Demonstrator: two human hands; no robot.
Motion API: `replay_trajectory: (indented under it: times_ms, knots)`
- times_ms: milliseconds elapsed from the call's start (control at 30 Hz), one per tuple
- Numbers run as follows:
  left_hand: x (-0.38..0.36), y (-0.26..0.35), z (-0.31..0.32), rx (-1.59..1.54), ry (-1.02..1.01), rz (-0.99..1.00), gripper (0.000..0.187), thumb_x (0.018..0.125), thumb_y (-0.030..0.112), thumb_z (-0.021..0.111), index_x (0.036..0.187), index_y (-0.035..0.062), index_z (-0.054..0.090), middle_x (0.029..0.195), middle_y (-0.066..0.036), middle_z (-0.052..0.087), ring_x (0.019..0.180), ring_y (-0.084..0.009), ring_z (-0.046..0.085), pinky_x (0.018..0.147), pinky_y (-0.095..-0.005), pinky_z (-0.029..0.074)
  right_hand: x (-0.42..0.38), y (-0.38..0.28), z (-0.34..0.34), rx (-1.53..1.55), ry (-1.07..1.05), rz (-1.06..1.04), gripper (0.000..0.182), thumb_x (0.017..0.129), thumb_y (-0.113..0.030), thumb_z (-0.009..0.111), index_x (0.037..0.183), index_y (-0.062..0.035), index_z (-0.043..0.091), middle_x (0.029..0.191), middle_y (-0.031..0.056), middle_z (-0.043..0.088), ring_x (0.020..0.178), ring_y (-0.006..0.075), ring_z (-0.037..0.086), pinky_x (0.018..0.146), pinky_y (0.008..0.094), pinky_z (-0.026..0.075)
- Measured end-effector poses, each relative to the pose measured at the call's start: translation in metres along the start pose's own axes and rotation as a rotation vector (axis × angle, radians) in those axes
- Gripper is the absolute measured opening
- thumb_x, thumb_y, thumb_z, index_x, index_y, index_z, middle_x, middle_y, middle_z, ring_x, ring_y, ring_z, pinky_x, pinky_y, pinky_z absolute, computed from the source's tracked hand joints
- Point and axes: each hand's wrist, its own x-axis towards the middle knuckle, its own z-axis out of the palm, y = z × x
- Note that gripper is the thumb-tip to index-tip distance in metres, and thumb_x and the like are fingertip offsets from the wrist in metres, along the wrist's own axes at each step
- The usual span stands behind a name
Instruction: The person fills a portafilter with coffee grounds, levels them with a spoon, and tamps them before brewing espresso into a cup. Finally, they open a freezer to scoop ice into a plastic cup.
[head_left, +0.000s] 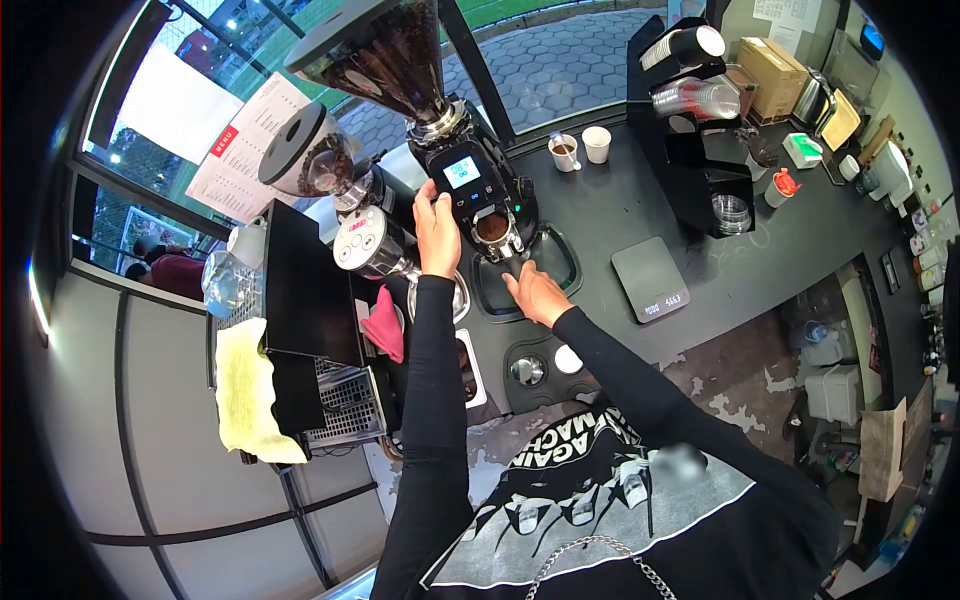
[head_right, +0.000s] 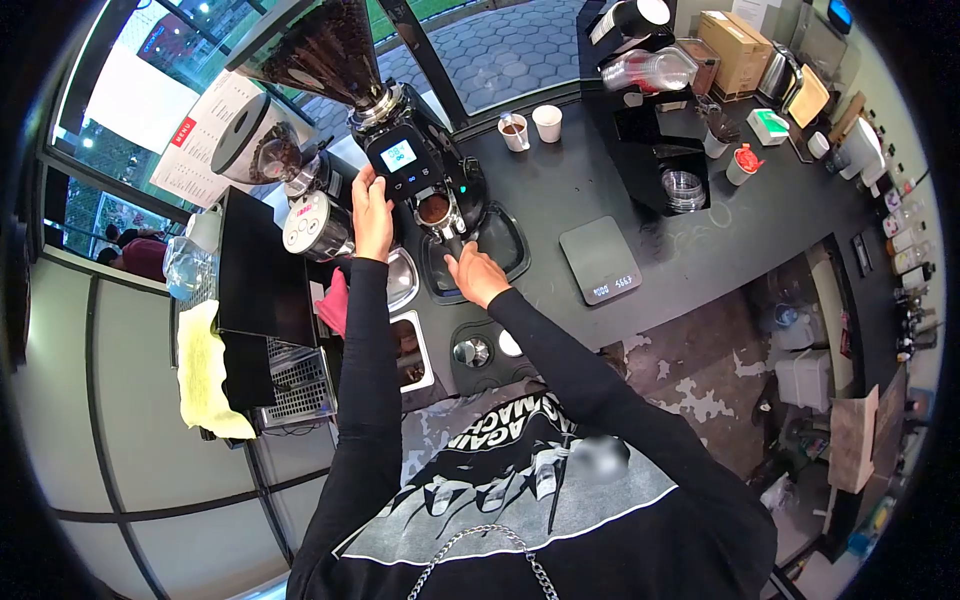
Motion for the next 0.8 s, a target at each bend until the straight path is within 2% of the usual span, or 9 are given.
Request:
replay_trajectory:
  times_ms: [333,400,433,467,567,633,667,733,800]
  knots:
    - [0.000,0.001,0.000,-0.036,0.025,0.015,0.048,0.105,0.025,0.048,0.143,-0.0040,0.049,0.140,-0.024,0.055,0.133,-0.0348,0.053,0.113,-0.0410,0.039,0.002,0.003,0.002,0.007,-0.025,0.006,0.053,0.106,-0.043,0.047,0.108,0.0107,0.048,0.094,0.0393,0.067,0.091,0.0575,0.066,0.082,0.0609,0.054]
    - [-0.001,0.005,-0.001,-0.049,0.023,0.012,0.048,0.105,0.026,0.048,0.143,-0.0040,0.050,0.140,-0.024,0.055,0.133,-0.0351,0.052,0.113,-0.0411,0.039,0.005,0.021,0.026,-0.100,0.255,-0.160,0.053,0.107,-0.041,0.049,0.099,0.0111,0.045,0.067,0.0298,0.065,0.065,0.0506,0.067,0.068,0.0554,0.055]
    - [-0.001,0.004,0.000,-0.048,0.021,0.016,0.048,0.105,0.026,0.048,0.143,-0.0040,0.050,0.140,-0.024,0.055,0.133,-0.0351,0.052,0.113,-0.0411,0.039,-0.003,0.010,0.016,-0.092,0.216,-0.094,0.053,0.107,-0.042,0.050,0.101,0.0110,0.045,0.079,0.0356,0.066,0.079,0.0550,0.067,0.074,0.0581,0.054]
    - [-0.001,0.003,0.000,-0.053,0.023,0.010,0.048,0.105,0.026,0.048,0.143,-0.0040,0.050,0.140,-0.024,0.055,0.133,-0.0352,0.052,0.112,-0.0411,0.039,-0.005,0.000,0.003,-0.093,0.220,-0.098,0.053,0.107,-0.042,0.050,0.101,0.0110,0.045,0.079,0.0356,0.066,0.079,0.0550,0.067,0.074,0.0581,0.054]
    - [0.001,0.003,-0.002,-0.044,0.023,-0.004,0.048,0.105,0.026,0.048,0.142,-0.0041,0.050,0.139,-0.024,0.055,0.132,-0.0354,0.053,0.112,-0.0409,0.039,-0.006,-0.017,-0.011,0.151,-0.125,0.123,0.054,0.106,-0.042,0.051,0.102,0.0113,0.045,0.080,0.0351,0.067,0.082,0.0558,0.066,0.078,0.0591,0.053]
    - [0.000,0.006,-0.003,-0.040,0.020,-0.012,0.048,0.105,0.026,0.048,0.143,-0.0045,0.050,0.139,-0.024,0.056,0.131,-0.0341,0.054,0.111,-0.0402,0.040,0.006,0.025,0.030,-0.099,0.254,-0.143,0.054,0.107,-0.041,0.050,0.101,0.0121,0.045,0.066,0.0281,0.065,0.071,0.0526,0.067,0.075,0.0576,0.054]
    - [0.000,0.005,-0.002,-0.045,0.015,-0.010,0.048,0.105,0.026,0.048,0.143,-0.0045,0.050,0.139,-0.024,0.056,0.131,-0.0341,0.054,0.111,-0.0402,0.040,0.004,0.021,0.025,-0.101,0.260,-0.139,0.054,0.107,-0.041,0.050,0.101,0.0121,0.045,0.066,0.0281,0.065,0.071,0.0526,0.067,0.075,0.0576,0.054]
    - [0.000,0.007,-0.001,-0.089,0.025,0.004,0.049,0.106,0.026,0.047,0.143,-0.0048,0.050,0.139,-0.023,0.055,0.130,-0.0327,0.054,0.110,-0.0396,0.041,0.001,0.004,0.006,-0.036,0.050,-0.003,0.051,0.106,-0.043,0.050,0.106,0.0080,0.048,0.089,0.0369,0.069,0.087,0.0561,0.067,0.080,0.0590,0.055]
    - [-0.003,0.012,-0.004,-0.084,-0.009,-0.037,0.049,0.106,0.026,0.046,0.143,-0.0049,0.050,0.142,-0.023,0.054,0.133,-0.0326,0.054,0.111,-0.0393,0.041,-0.001,0.004,0.007,0.014,0.006,0.017,0.051,0.106,-0.043,0.050,0.106,0.0075,0.048,0.092,0.0376,0.068,0.089,0.0555,0.068,0.080,0.0593,0.055]
